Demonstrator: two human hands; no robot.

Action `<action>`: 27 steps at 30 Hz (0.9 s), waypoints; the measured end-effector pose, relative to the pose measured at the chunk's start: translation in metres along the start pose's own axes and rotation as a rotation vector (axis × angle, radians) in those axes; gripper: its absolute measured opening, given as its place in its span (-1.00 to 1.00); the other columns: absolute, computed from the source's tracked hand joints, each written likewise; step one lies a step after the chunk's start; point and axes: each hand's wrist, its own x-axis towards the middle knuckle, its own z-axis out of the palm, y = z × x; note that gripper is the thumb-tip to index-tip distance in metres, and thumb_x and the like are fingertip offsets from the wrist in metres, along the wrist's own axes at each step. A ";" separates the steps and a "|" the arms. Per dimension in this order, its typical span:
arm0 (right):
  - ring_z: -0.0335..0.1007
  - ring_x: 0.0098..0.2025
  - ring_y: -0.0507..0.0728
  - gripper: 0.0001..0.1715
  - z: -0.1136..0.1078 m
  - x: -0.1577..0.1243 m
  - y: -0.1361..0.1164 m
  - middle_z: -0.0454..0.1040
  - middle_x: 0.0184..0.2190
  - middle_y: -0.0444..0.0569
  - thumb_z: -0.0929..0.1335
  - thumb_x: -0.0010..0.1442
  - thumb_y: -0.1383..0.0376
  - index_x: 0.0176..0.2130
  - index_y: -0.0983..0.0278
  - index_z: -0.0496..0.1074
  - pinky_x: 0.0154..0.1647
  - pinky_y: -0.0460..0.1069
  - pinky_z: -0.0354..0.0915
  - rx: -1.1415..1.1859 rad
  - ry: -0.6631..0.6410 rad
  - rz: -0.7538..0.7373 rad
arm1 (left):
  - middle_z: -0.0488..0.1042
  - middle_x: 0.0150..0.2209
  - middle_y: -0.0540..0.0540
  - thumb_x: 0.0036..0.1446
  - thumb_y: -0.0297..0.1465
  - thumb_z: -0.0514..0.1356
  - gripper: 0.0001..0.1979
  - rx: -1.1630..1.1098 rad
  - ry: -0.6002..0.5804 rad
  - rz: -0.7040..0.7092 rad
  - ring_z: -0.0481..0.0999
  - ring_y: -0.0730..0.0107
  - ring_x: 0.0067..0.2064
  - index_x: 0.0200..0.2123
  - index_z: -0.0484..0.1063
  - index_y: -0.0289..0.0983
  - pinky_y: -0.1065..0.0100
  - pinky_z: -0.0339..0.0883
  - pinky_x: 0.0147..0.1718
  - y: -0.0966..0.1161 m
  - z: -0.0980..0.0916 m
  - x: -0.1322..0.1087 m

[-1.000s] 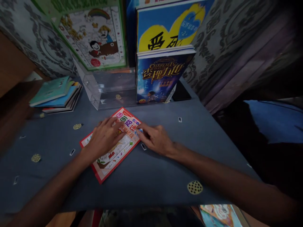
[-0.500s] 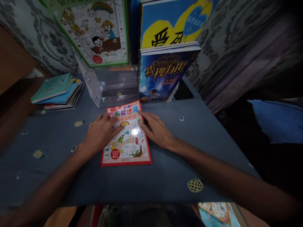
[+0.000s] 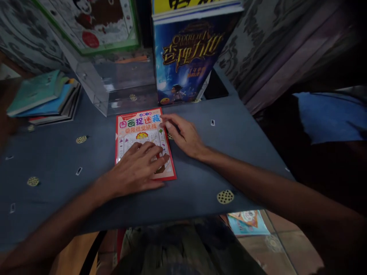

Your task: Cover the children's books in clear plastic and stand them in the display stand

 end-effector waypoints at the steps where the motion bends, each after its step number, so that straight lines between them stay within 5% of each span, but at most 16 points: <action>1: 0.52 -0.09 0.19 -0.61 0.000 -0.001 -0.002 0.60 -0.16 0.02 0.16 0.47 0.14 0.07 0.23 0.42 0.02 0.12 0.37 0.024 -0.008 0.006 | 0.47 0.06 -0.23 0.24 -0.06 0.23 -0.51 0.021 -0.027 0.007 0.40 -0.01 0.09 0.09 0.39 -0.24 0.04 0.35 -0.02 0.002 -0.002 0.000; 8: 0.50 -0.35 0.09 -0.54 -0.002 -0.003 -0.010 0.53 -0.47 -0.13 0.14 0.47 0.07 0.01 0.24 0.48 -0.18 0.00 0.37 0.076 -0.095 0.043 | 0.52 0.09 -0.23 0.27 -0.29 0.19 -0.76 0.046 -0.028 0.039 0.43 0.00 0.17 -0.06 0.48 -0.27 0.08 0.42 0.01 0.007 -0.005 -0.001; 27: 0.48 -0.37 0.10 -0.51 -0.002 -0.002 -0.010 0.51 -0.51 -0.14 0.13 0.48 0.06 -0.17 0.25 0.49 -0.13 0.03 0.33 0.051 -0.123 0.011 | 0.58 -0.01 -0.20 0.30 -0.28 0.16 -0.76 -0.076 0.049 0.057 0.53 0.02 0.08 -0.10 0.53 -0.28 0.07 0.52 -0.09 0.003 -0.004 -0.002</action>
